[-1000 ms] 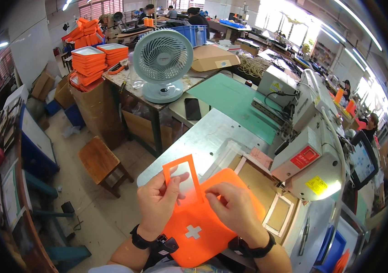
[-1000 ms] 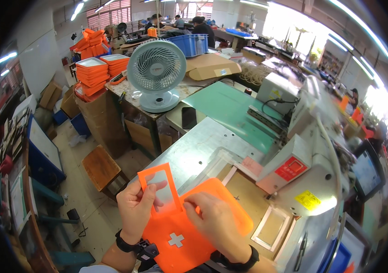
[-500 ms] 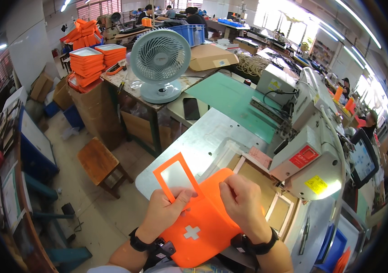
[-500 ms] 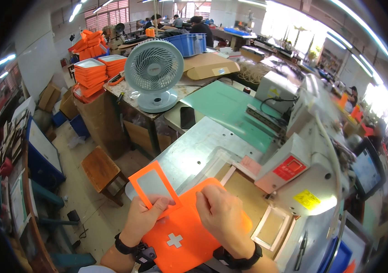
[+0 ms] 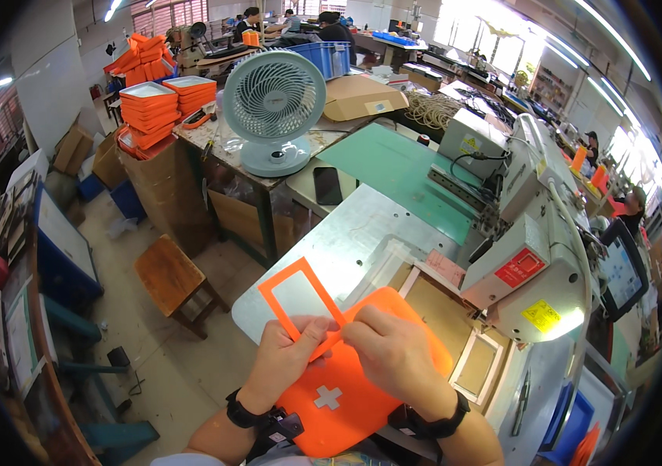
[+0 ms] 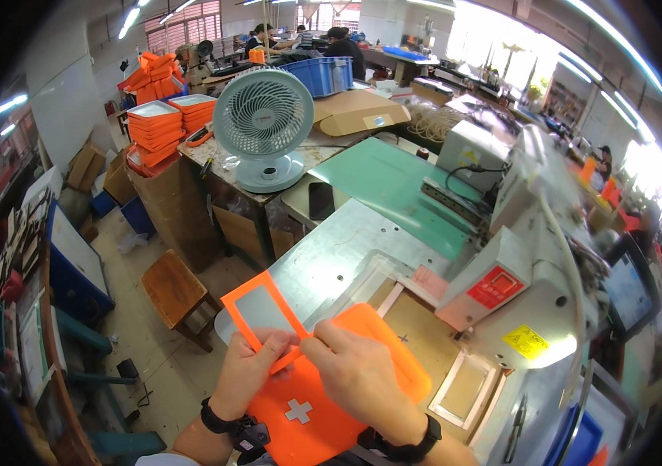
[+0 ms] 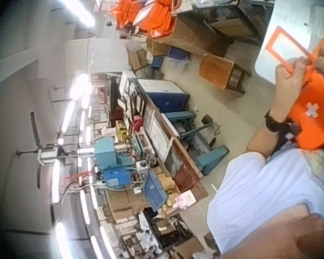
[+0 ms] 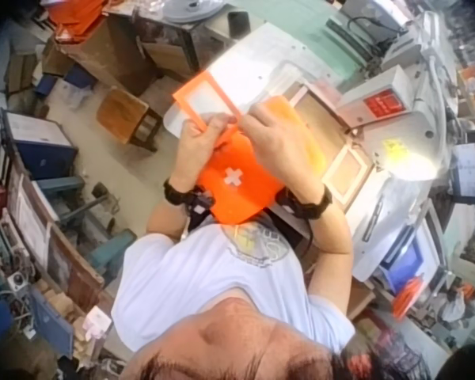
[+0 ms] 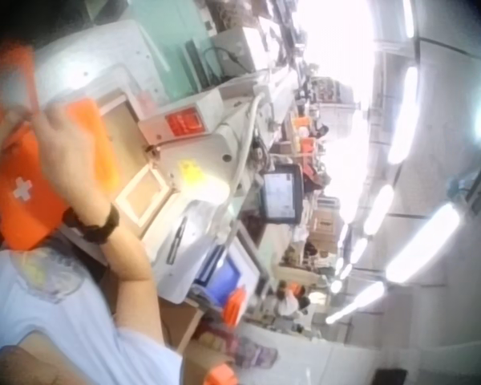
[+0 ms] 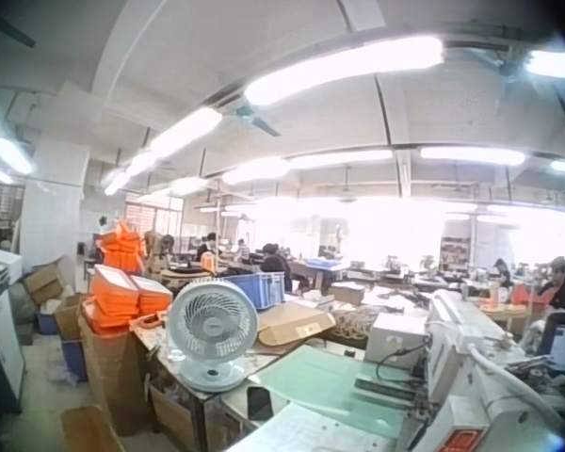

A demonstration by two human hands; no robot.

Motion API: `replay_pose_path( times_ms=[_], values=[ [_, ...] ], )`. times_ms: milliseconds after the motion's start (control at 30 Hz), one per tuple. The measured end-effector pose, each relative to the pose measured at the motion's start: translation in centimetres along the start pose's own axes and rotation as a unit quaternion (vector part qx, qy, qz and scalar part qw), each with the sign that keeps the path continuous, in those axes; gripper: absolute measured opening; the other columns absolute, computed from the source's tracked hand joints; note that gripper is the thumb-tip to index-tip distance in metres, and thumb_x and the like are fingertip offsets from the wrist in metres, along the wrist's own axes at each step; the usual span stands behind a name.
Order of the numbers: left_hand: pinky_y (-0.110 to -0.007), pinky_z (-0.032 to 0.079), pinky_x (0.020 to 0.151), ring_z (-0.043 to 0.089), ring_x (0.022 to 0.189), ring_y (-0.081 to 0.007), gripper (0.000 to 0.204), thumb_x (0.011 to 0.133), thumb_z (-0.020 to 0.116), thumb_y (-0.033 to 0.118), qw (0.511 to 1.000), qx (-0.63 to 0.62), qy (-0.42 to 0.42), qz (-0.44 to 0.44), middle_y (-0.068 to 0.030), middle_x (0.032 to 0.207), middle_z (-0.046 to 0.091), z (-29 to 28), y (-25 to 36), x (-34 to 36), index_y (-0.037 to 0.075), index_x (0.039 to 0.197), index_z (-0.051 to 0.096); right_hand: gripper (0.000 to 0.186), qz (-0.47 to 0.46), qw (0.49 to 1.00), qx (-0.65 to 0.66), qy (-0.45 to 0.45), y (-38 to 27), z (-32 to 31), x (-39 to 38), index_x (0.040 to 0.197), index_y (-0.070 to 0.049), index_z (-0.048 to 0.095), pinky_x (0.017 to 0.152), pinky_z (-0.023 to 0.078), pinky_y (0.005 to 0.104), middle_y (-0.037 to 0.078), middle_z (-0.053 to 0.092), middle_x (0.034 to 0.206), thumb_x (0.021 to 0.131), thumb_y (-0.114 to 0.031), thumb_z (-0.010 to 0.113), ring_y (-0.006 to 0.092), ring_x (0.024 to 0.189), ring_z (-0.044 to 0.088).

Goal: Sewing and trimming an orange leather pouch with an ID window using an industrial sewing machine.

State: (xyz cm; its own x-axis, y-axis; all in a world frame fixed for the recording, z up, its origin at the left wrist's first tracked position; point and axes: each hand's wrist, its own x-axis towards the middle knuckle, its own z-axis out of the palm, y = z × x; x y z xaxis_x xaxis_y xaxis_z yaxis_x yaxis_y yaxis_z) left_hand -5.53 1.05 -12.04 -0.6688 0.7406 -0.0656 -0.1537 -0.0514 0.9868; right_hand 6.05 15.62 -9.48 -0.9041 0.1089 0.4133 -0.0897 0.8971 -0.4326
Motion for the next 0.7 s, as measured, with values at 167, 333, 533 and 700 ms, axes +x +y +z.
replay_pose_path(
  times_ms=[167,333,533,700],
  values=[
    [-0.023,0.049,0.057,0.061,0.061,-0.0108,0.034,0.105,0.053,0.025,0.998,-0.057,0.032,0.008,-0.0065,0.077,0.067,-0.2,-0.3,0.3,-0.005,0.106,0.070,0.006,0.058,0.958,0.271,-0.072,-0.8,-0.9,-0.4,0.089,-0.004,0.066,0.061,0.049,0.0295,0.004,0.061,0.082,0.086,0.001,0.064,0.0193,0.066,0.060],
    [-0.023,0.049,0.058,0.061,0.066,-0.0103,0.034,0.104,0.055,0.028,0.998,-0.056,0.018,0.025,-0.0036,0.081,0.066,0.2,-0.6,0.3,-0.003,0.110,0.069,0.011,0.250,0.934,0.256,-0.005,-0.3,0.1,-0.3,0.098,0.001,0.067,0.061,0.048,0.0245,0.001,0.066,0.079,0.094,-0.009,0.064,0.0079,0.069,0.059],
    [-0.020,0.048,0.061,0.060,0.070,-0.0057,0.024,0.100,0.063,0.020,0.997,0.011,0.026,0.066,-0.0008,0.088,0.069,0.9,-1.6,-0.3,0.000,0.112,0.071,0.016,0.312,0.882,0.351,0.047,-0.4,0.6,0.3,0.092,0.005,0.068,0.054,0.042,0.0261,0.003,0.062,0.069,0.092,-0.011,0.064,0.0063,0.062,0.051],
    [-0.020,0.049,0.062,0.062,0.072,-0.0060,0.024,0.099,0.065,0.020,0.989,0.064,0.023,0.130,-0.0012,0.091,0.071,0.8,-1.8,-1.0,0.001,0.113,0.071,0.016,0.313,0.876,0.367,0.022,0.1,0.8,0.4,0.090,0.004,0.068,0.053,0.040,0.0255,0.002,0.056,0.066,0.092,-0.009,0.059,0.0053,0.062,0.050]
  ],
)
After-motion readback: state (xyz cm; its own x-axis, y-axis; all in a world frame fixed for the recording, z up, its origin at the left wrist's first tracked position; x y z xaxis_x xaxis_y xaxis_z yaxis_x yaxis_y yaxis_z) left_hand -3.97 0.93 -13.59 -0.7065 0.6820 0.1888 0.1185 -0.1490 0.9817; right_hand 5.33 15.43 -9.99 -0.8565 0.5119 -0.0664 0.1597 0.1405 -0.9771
